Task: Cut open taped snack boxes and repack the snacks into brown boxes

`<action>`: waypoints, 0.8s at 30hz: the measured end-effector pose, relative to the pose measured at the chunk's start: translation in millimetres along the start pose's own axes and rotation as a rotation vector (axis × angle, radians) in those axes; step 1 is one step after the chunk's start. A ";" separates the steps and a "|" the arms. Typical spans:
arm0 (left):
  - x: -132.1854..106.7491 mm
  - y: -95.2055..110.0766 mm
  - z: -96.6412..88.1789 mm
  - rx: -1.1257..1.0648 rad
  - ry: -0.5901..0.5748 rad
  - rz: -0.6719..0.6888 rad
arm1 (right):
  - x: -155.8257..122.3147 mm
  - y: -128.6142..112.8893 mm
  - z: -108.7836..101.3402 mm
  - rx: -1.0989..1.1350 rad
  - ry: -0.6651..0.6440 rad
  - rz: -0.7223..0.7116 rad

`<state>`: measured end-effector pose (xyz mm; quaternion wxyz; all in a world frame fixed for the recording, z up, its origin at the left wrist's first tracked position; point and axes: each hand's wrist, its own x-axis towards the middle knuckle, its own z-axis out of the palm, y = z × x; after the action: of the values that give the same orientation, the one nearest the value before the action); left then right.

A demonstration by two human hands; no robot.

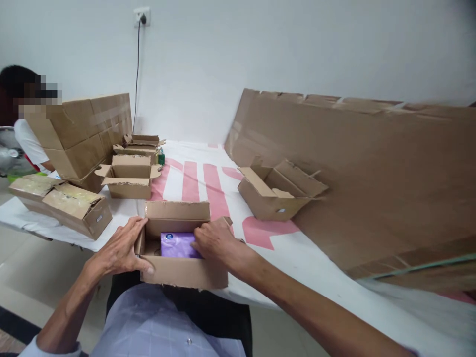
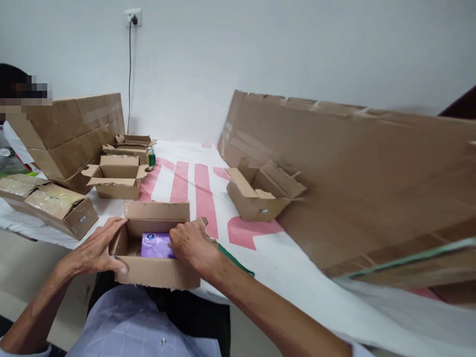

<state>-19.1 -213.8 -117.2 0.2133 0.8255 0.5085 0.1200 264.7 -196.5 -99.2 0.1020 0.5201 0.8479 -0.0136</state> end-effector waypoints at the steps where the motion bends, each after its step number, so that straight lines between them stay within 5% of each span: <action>1: 1.9 1.3 0.2 -0.012 -0.001 0.005 | 3.5 -5.0 -5.0 0.012 -0.049 -0.010; 8: 4.7 0.4 9.4 -0.104 0.030 0.027 | 14.4 -13.1 -8.1 0.130 -0.184 0.063; 24: 2.5 5.4 11.2 -0.057 0.069 0.071 | 15.7 2.3 46.4 0.826 0.093 0.254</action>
<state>-9.0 -216.3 -124.5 0.2148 0.8319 0.4824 0.1706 267.2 -187.7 -147.4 -0.1523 0.6175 0.7042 -0.3156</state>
